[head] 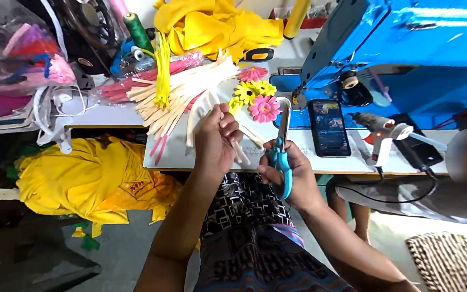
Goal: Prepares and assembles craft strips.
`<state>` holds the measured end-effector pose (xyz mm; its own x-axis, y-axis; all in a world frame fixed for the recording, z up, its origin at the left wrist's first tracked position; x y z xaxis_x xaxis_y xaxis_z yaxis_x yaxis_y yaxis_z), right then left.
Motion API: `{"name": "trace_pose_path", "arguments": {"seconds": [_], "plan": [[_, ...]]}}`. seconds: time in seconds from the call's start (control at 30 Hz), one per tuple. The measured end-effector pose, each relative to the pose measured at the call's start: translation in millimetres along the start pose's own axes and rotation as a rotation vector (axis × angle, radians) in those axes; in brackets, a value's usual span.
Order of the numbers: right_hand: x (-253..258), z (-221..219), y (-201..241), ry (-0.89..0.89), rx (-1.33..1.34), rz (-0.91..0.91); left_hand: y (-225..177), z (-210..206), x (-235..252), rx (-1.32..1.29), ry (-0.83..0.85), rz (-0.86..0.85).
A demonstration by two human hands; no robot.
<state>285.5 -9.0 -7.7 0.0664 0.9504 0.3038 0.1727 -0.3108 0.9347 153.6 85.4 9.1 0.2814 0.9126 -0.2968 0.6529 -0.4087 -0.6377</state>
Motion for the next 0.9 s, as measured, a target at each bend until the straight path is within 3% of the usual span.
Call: {"name": "trace_pose_path", "arguments": {"seconds": [0.2,0.9], "plan": [[3,-9,16,0.031,-0.02,0.112,9,-12,-4,0.033,0.019,0.011],[5,-6,3,-0.095,-0.002,0.059,19,-15,-6,0.006,-0.029,0.011]]}}
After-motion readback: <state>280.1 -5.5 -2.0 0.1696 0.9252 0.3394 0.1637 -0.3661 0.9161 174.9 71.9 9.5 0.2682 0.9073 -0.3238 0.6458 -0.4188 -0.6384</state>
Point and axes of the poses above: each hand's wrist, its own x-axis towards the middle knuckle, its own z-axis out of the back of the hand, y = z × x, the point moved 10 cm from there along x, towards the middle knuckle, and after that the axes turned 7 degrees about z, right-handed, at the moved point
